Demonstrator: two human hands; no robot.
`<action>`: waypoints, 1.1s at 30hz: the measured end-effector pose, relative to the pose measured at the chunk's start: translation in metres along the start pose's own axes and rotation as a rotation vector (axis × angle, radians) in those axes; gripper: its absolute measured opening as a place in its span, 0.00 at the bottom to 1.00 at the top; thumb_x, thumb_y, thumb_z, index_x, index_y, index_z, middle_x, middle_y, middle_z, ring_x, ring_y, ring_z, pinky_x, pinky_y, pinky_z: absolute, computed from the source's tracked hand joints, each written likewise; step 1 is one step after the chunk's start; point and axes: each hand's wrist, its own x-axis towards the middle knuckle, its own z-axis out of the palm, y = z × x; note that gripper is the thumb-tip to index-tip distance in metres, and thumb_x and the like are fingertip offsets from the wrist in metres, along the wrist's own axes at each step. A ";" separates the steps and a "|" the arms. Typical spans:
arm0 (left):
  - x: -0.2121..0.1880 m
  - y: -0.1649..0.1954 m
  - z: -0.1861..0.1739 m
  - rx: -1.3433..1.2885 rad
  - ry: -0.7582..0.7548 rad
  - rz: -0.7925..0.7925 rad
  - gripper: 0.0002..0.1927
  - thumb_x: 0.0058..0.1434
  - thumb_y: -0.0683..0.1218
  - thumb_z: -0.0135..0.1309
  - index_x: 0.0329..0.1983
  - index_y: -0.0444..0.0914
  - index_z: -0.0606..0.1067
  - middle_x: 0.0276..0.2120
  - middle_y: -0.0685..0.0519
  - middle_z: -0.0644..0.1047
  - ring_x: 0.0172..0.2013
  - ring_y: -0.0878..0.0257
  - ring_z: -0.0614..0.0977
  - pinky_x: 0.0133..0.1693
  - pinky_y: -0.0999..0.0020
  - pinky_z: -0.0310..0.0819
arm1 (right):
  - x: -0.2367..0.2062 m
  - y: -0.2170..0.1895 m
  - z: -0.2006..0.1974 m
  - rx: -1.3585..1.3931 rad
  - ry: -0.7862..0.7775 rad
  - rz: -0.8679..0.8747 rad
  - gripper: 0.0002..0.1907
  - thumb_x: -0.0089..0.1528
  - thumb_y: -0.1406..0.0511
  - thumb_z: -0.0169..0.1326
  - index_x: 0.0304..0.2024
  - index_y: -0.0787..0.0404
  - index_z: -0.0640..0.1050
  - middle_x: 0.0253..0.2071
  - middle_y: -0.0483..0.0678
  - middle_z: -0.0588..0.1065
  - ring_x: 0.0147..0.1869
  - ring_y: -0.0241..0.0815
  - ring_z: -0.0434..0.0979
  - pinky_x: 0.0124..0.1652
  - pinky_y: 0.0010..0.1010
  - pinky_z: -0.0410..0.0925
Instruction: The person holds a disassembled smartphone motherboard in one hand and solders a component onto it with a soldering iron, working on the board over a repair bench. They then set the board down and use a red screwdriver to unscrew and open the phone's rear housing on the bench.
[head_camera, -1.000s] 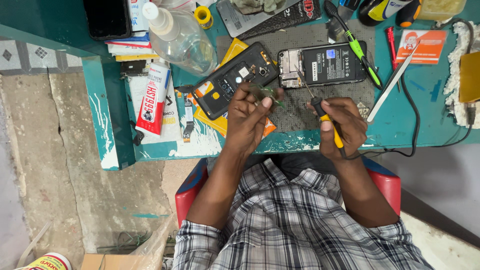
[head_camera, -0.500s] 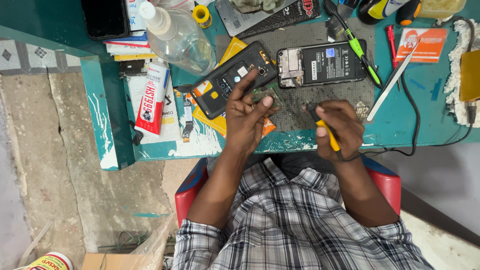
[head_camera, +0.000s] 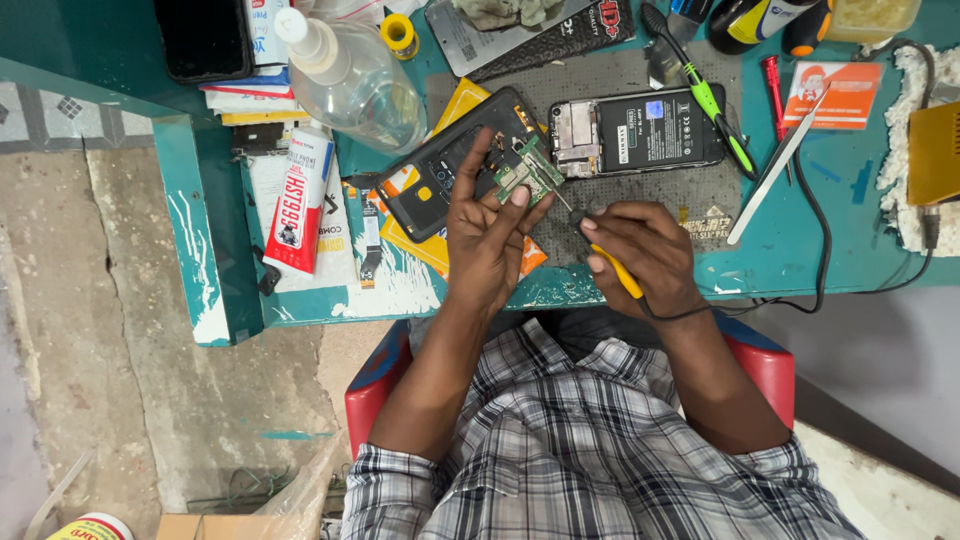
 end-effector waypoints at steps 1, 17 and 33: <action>0.000 0.001 0.000 -0.007 0.000 -0.007 0.39 0.72 0.34 0.52 0.82 0.42 0.50 0.51 0.46 0.80 0.55 0.59 0.82 0.61 0.55 0.77 | 0.000 0.000 0.000 0.002 0.000 0.002 0.12 0.65 0.68 0.59 0.50 0.67 0.80 0.45 0.56 0.81 0.53 0.53 0.80 0.50 0.40 0.74; -0.001 0.001 0.000 -0.040 -0.020 -0.011 0.40 0.72 0.33 0.53 0.82 0.40 0.50 0.47 0.48 0.81 0.53 0.61 0.82 0.63 0.53 0.77 | -0.001 0.002 0.000 0.073 0.049 0.094 0.11 0.66 0.72 0.57 0.51 0.68 0.80 0.42 0.55 0.80 0.50 0.52 0.80 0.47 0.39 0.74; 0.000 0.002 0.000 -0.019 -0.014 -0.034 0.39 0.71 0.33 0.52 0.81 0.40 0.51 0.54 0.46 0.79 0.55 0.60 0.82 0.63 0.55 0.77 | -0.004 0.004 0.002 0.093 0.057 0.114 0.11 0.66 0.72 0.58 0.51 0.67 0.79 0.41 0.54 0.80 0.50 0.52 0.81 0.47 0.38 0.74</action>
